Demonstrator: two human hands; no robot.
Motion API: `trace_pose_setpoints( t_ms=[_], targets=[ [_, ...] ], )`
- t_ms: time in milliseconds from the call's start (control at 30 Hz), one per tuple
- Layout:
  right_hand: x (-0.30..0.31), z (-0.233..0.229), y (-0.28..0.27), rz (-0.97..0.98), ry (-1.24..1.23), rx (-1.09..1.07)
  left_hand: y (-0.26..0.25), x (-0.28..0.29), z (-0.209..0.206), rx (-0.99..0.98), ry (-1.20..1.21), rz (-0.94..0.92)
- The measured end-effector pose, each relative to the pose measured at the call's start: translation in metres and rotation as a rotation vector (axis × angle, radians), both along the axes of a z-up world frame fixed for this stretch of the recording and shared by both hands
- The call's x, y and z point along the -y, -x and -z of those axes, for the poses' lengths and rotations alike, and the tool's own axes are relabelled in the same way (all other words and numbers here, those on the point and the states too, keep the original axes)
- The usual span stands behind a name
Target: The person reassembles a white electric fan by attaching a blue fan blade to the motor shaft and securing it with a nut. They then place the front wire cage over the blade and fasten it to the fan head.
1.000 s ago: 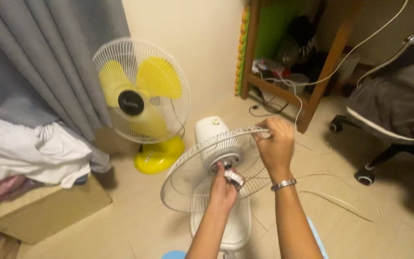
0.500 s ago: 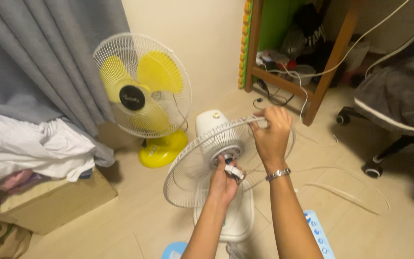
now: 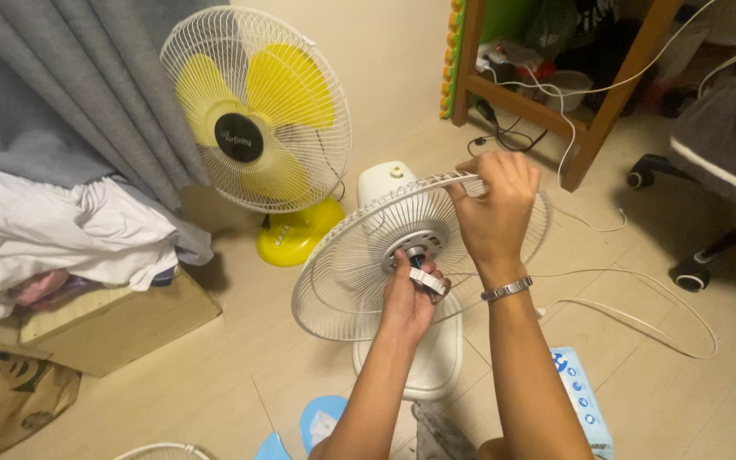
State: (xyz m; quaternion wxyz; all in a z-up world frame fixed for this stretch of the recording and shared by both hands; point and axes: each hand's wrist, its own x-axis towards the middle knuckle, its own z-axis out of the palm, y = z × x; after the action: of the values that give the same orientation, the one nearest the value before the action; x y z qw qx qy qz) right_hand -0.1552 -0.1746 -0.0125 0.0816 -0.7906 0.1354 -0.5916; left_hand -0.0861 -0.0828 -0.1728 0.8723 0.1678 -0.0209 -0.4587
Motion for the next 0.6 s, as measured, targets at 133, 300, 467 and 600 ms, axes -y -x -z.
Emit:
trace_pose_setpoints(
  t_ms=[133,300,467,600],
  targets=[
    [-0.0036,-0.0027,-0.0022,0.014,0.047,-0.038,-0.0019,-0.0007,0.0041,0.053,0.038,0.015],
    [-0.0059,-0.0044,-0.0016,0.037,0.047,-0.030,-0.0037,0.0035,0.0065,-0.002,0.040,0.044],
    [-0.0105,0.0008,0.0002,0.025,0.089,-0.019,-0.0025,-0.0010,0.0053,0.016,0.000,-0.001],
    [-0.0057,0.0045,0.0066,0.023,0.063,-0.006,-0.0021,-0.0002,0.0060,0.034,-0.001,0.002]
  ],
)
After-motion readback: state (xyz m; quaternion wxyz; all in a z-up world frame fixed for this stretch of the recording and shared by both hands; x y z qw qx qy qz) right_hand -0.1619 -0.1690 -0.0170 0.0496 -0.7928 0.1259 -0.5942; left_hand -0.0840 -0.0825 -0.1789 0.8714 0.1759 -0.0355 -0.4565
